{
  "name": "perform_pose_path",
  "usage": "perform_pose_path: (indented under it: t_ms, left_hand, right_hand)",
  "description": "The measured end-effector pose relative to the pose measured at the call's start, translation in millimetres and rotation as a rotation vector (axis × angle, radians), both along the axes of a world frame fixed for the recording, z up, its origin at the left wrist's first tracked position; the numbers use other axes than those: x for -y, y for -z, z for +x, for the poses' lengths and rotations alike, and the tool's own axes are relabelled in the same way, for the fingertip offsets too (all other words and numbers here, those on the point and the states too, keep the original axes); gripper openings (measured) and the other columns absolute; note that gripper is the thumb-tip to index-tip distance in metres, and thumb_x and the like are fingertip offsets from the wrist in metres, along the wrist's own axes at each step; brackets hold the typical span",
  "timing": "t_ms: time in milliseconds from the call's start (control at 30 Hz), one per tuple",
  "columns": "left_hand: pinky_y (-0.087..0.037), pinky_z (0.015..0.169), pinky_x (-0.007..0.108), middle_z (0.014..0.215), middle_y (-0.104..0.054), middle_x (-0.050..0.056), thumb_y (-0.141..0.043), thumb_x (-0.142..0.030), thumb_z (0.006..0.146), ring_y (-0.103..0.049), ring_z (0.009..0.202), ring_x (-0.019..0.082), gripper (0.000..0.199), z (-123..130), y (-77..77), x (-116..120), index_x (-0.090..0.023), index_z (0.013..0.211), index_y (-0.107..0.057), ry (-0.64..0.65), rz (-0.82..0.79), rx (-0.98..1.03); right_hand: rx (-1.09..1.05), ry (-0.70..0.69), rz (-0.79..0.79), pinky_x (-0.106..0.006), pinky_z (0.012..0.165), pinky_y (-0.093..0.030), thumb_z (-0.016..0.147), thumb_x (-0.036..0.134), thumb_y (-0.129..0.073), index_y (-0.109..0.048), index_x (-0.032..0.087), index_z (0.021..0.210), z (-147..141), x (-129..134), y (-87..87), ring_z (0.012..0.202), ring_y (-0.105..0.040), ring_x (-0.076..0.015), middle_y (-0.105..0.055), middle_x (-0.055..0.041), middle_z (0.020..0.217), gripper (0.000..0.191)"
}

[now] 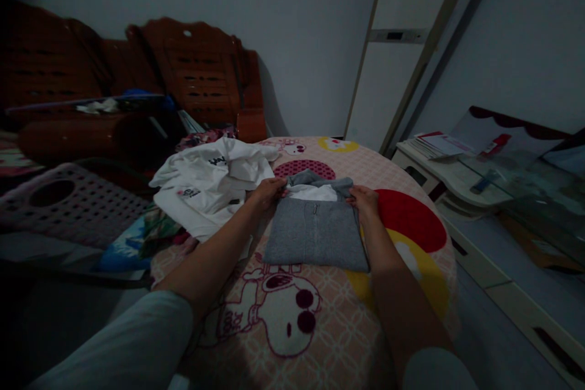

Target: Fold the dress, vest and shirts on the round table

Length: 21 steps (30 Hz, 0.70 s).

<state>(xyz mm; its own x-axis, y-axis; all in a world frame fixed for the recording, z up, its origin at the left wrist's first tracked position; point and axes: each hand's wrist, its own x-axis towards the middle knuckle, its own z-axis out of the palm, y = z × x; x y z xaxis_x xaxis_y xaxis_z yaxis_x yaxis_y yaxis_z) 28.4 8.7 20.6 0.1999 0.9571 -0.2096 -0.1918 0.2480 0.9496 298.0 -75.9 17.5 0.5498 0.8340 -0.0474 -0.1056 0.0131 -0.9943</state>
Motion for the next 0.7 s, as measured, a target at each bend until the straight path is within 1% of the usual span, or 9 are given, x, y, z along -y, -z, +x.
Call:
perform_pose_path:
  t_ms: [100,200,300,367,433,500,567,633,700]
  left_hand:
    - [-0.041,0.049,0.018,0.057,-0.059,-0.002,-0.075,-0.023,0.073,-0.054,0.049,0.007,0.019,1.1,0.1,0.7,-0.014,0.071,-0.059,0.013,0.047,0.035]
    - [-0.038,0.046,0.017,0.056,-0.057,-0.003,-0.076,-0.018,0.068,-0.051,0.047,0.006,0.017,2.1,-2.9,0.1,-0.014,0.071,-0.06,0.02,0.072,0.009]
    - [-0.034,0.042,0.016,0.051,-0.052,-0.006,-0.073,-0.014,0.066,-0.046,0.042,0.005,0.017,-3.7,-11.6,-2.2,-0.015,0.069,-0.057,0.002,0.098,-0.009]
    - [-0.032,0.04,0.015,0.052,-0.051,-0.006,-0.072,-0.012,0.064,-0.045,0.042,0.005,0.017,-14.8,-20.0,-3.0,-0.015,0.069,-0.056,0.053,0.15,0.023]
    - [-0.031,0.039,0.015,0.055,-0.054,-0.007,-0.072,-0.012,0.06,-0.046,0.042,0.004,0.02,-31.1,-28.4,-1.8,-0.015,0.074,-0.058,0.188,0.205,0.025]
    - [-0.034,0.04,0.015,0.058,-0.058,-0.006,-0.075,-0.012,0.058,-0.048,0.042,0.004,0.026,-48.5,-35.4,1.6,-0.014,0.081,-0.062,0.396,0.232,-0.038]
    - [-0.036,0.042,0.015,0.061,-0.061,-0.005,-0.077,-0.016,0.061,-0.051,0.043,0.005,0.03,-62.0,-40.0,6.0,-0.013,0.088,-0.066,0.632,0.236,-0.148]
    - [-0.034,0.042,0.015,0.068,-0.066,-0.002,-0.079,-0.021,0.065,-0.052,0.044,0.005,0.033,-68.1,-41.6,9.8,-0.014,0.095,-0.068,0.828,0.225,-0.272]
    - [-0.031,0.041,0.016,0.078,-0.071,0.001,-0.08,-0.027,0.067,-0.05,0.044,0.005,0.037,-66.6,-40.8,12.1,-0.015,0.1,-0.069,0.947,0.211,-0.374]
  right_hand:
    - [-0.091,0.084,0.016,-0.016,0.037,-0.045,0.064,0.011,-0.07,-0.066,0.015,0.071,-3.8,1.8,-4.7,0.04,-0.055,-0.0083,-0.063,0.0024,0.052,0.009]
    - [-0.088,0.092,0.051,-0.016,0.036,-0.043,0.061,0.012,-0.072,-0.065,0.015,0.069,-4.0,3.3,-10.3,0.041,-0.054,-0.0077,-0.062,0.003,0.052,0.011]
    - [-0.079,0.014,0.113,-0.015,0.033,-0.037,0.059,0.018,-0.076,-0.065,0.016,0.071,1.8,7.9,-19.2,0.041,-0.053,-0.0078,-0.061,0.0035,0.052,0.016]
    - [-0.077,-0.084,0.165,-0.017,0.032,-0.036,0.059,0.024,-0.077,-0.065,0.017,0.074,10.2,16.0,-26.7,0.04,-0.053,-0.0092,-0.059,0.0039,0.05,0.021]
    - [-0.062,-0.216,0.176,-0.019,0.033,-0.037,0.058,0.026,-0.078,-0.066,0.017,0.077,21.3,28.0,-33.4,0.039,-0.054,-0.0112,-0.06,0.0034,0.049,0.025]
    - [-0.036,-0.369,0.126,-0.021,0.037,-0.044,0.058,0.027,-0.08,-0.067,0.018,0.078,32.5,41.3,-37.4,0.042,-0.058,-0.0131,-0.064,0.0009,0.051,0.025]
    - [0.006,-0.519,0.02,-0.024,0.043,-0.05,0.058,0.027,-0.081,-0.07,0.016,0.078,40.9,51.9,-37.6,0.045,-0.062,-0.015,-0.069,-0.0023,0.056,0.026]
    - [0.073,-0.613,-0.094,-0.025,0.046,-0.052,0.058,0.03,-0.083,-0.072,0.015,0.079,44.8,57.2,-34.6,0.047,-0.063,-0.0146,-0.073,-0.0055,0.065,0.028]
    - [0.149,-0.644,-0.165,-0.023,0.046,-0.051,0.058,0.034,-0.084,-0.074,0.014,0.079,44.8,57.6,-30.5,0.046,-0.062,-0.012,-0.076,-0.0077,0.075,0.031]
